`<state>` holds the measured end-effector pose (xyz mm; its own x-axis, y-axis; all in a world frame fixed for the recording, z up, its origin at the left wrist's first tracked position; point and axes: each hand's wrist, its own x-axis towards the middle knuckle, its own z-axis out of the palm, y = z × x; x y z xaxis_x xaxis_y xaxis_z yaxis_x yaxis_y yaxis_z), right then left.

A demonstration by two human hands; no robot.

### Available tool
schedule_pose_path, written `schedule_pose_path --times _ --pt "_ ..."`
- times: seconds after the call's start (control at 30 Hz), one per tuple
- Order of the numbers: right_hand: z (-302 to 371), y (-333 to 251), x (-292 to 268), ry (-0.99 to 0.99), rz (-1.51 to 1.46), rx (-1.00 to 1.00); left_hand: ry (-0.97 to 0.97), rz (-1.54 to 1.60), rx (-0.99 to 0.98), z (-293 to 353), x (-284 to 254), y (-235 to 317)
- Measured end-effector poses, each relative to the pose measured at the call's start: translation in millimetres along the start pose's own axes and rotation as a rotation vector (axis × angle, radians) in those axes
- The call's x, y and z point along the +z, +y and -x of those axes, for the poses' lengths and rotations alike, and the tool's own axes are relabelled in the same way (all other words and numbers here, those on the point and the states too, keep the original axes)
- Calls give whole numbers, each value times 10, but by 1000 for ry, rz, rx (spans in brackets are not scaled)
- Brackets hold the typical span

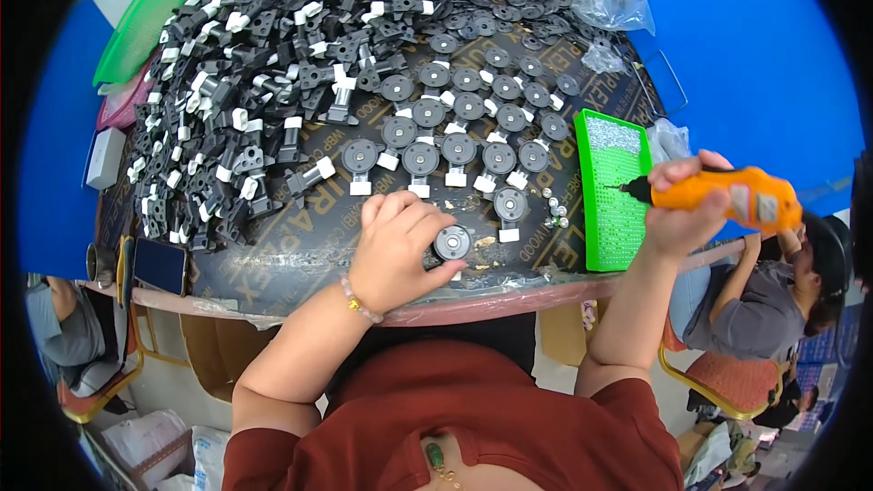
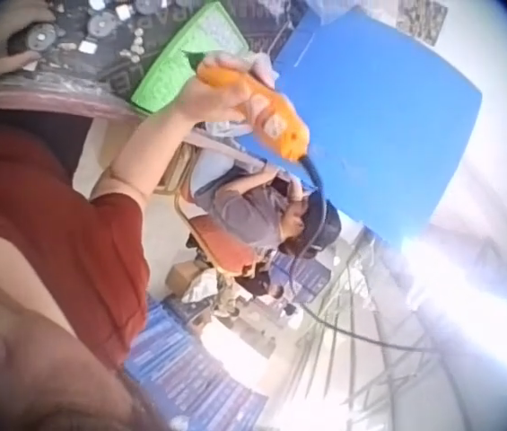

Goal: Assembling small electronic buzzer components by fitting parts together and using an electric screwdriver to fasten them.

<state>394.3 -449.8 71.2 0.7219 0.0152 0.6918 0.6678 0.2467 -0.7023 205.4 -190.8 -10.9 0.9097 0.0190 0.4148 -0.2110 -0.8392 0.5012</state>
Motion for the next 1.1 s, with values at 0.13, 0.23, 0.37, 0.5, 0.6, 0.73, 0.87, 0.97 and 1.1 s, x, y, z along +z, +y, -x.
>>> schedule_pose_path --times 0.13,0.23,0.37,0.5,0.6,0.73,0.87,0.97,1.1 --pt "339 -225 556 -286 -394 70 -7 36 15 2 4 2" --pt "639 -223 916 -383 -589 339 3 41 20 16 11 -23" --pt "775 -118 1145 -435 -659 439 11 71 24 19 15 -32" --pt "801 -53 1206 -471 -602 390 -1 68 14 17 18 -14" --pt "805 -60 1216 -466 -612 398 -14 72 3 35 24 -23" --pt "788 -99 1240 -576 -426 472 -5 78 -1 49 35 -26" --pt "805 -102 1285 -577 -379 415 -6 72 6 27 24 -8" --pt "830 -104 1302 -545 -414 421 -24 60 2 14 21 -8" --pt "751 -28 1129 -508 -491 377 2 38 7 23 50 -26"
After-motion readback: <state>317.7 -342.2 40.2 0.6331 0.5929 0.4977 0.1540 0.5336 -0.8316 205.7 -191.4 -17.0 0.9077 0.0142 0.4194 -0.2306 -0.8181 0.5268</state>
